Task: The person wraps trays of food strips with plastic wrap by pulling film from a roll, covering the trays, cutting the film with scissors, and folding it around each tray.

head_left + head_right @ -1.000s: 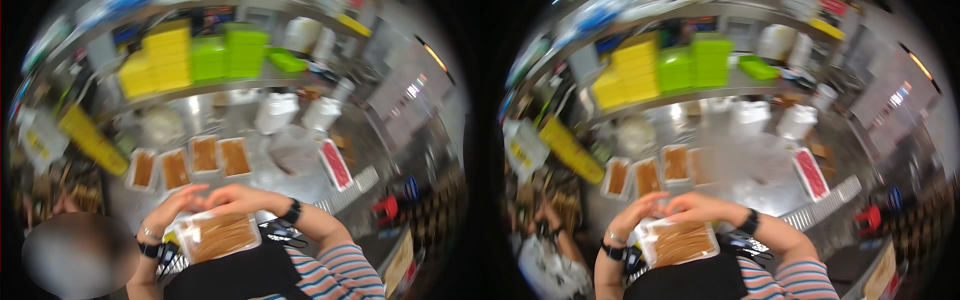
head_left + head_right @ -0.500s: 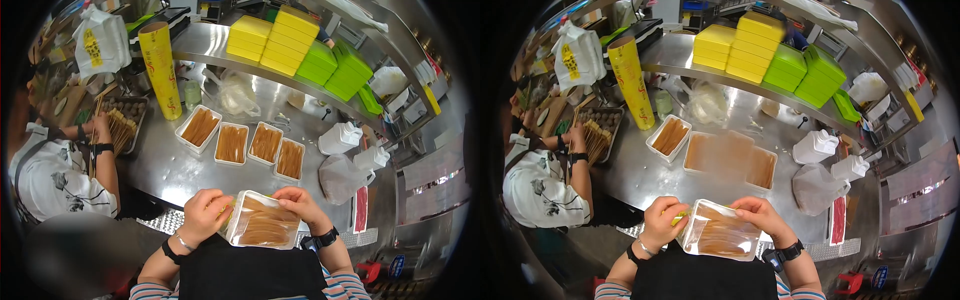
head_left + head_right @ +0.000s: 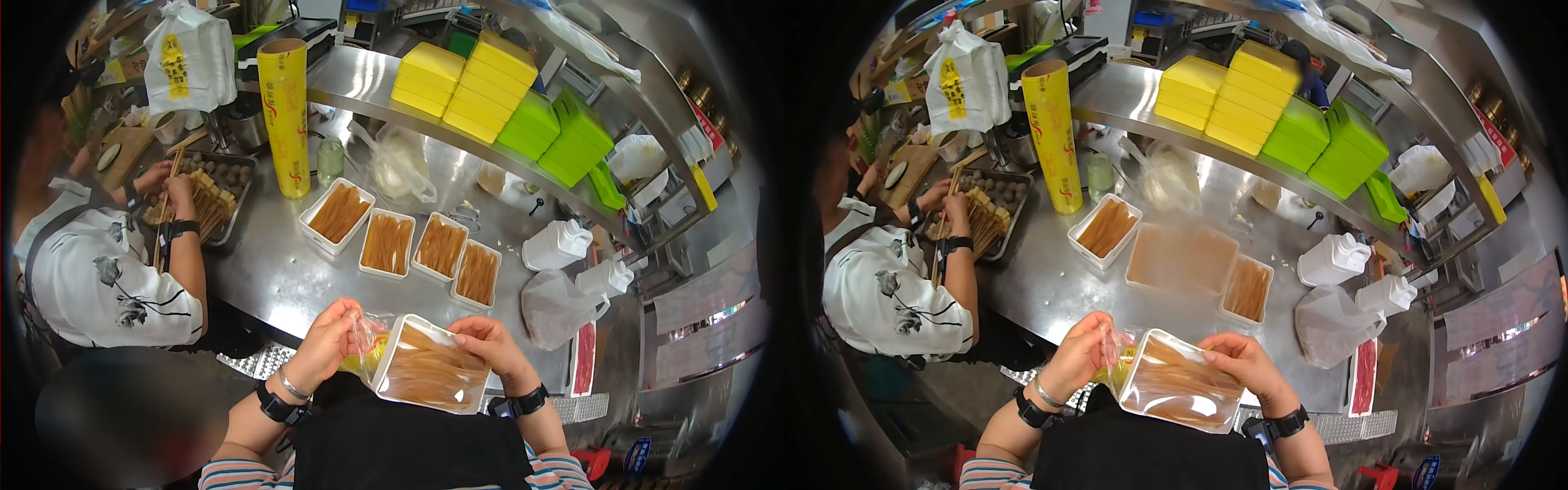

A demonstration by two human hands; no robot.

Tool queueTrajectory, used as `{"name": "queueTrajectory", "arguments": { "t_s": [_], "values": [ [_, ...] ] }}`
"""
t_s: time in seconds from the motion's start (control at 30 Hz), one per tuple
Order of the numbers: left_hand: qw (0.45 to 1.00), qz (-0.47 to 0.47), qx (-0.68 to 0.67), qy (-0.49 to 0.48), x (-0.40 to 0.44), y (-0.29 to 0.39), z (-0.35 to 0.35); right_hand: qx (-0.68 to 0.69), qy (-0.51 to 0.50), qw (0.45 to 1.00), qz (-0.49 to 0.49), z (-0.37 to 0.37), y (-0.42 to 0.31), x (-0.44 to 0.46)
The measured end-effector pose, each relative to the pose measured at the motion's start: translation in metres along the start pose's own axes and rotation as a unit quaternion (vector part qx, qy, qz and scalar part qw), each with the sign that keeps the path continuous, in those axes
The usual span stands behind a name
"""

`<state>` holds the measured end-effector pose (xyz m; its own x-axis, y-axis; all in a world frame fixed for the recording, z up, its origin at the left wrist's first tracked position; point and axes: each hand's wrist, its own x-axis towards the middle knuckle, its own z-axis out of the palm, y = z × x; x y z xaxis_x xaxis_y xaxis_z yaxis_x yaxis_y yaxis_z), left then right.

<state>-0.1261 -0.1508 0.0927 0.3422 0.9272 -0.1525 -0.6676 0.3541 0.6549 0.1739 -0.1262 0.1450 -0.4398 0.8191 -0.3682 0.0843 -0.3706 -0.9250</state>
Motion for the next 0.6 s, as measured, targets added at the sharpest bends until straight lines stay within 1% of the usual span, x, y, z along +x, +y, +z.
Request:
{"name": "queueTrajectory", "arguments": {
  "t_s": [0.07, 0.1, 0.17, 0.2, 0.27, 0.3, 0.37, 0.4, 0.47, 0.6],
  "values": [
    [0.994, -0.057, 0.001, 0.089, -0.005, 0.002, 0.014, -0.001, 0.001, 1.0, -0.002, -0.001, 0.001, 0.001],
    [0.995, -0.054, 0.001, 0.089, -0.007, 0.004, 0.016, -0.002, 0.0, 1.0, -0.004, 0.0, -0.001, 0.0],
    [0.993, -0.067, -0.053, 0.075, -0.009, 0.007, 0.019, -0.003, 0.001, 1.0, -0.006, 0.001, -0.005, -0.003],
    [0.994, -0.068, -0.053, 0.074, -0.008, 0.006, 0.019, -0.003, 0.006, 1.0, -0.007, 0.003, -0.007, -0.004],
    [0.993, -0.05, 0.08, 0.067, -0.005, 0.003, 0.021, -0.003, 0.01, 1.0, -0.009, 0.003, -0.009, -0.004],
    [0.993, -0.048, 0.079, 0.068, -0.004, -0.002, 0.018, -0.003, 0.011, 1.0, -0.01, 0.002, -0.009, -0.003],
    [0.979, -0.012, 0.193, 0.061, 0.0, -0.012, 0.015, -0.005, 0.01, 1.0, -0.009, 0.001, -0.006, -0.003],
    [0.979, -0.01, 0.192, 0.063, 0.0, -0.012, 0.018, -0.001, 0.009, 1.0, -0.018, 0.0, -0.003, -0.003],
    [0.974, 0.002, 0.164, 0.159, 0.002, -0.008, 0.027, 0.003, 0.007, 1.0, -0.03, -0.001, -0.002, -0.002],
    [0.982, 0.01, 0.136, 0.133, 0.011, -0.012, 0.022, 0.001, 0.011, 0.999, -0.036, 0.005, -0.007, -0.004]
  ]
}}
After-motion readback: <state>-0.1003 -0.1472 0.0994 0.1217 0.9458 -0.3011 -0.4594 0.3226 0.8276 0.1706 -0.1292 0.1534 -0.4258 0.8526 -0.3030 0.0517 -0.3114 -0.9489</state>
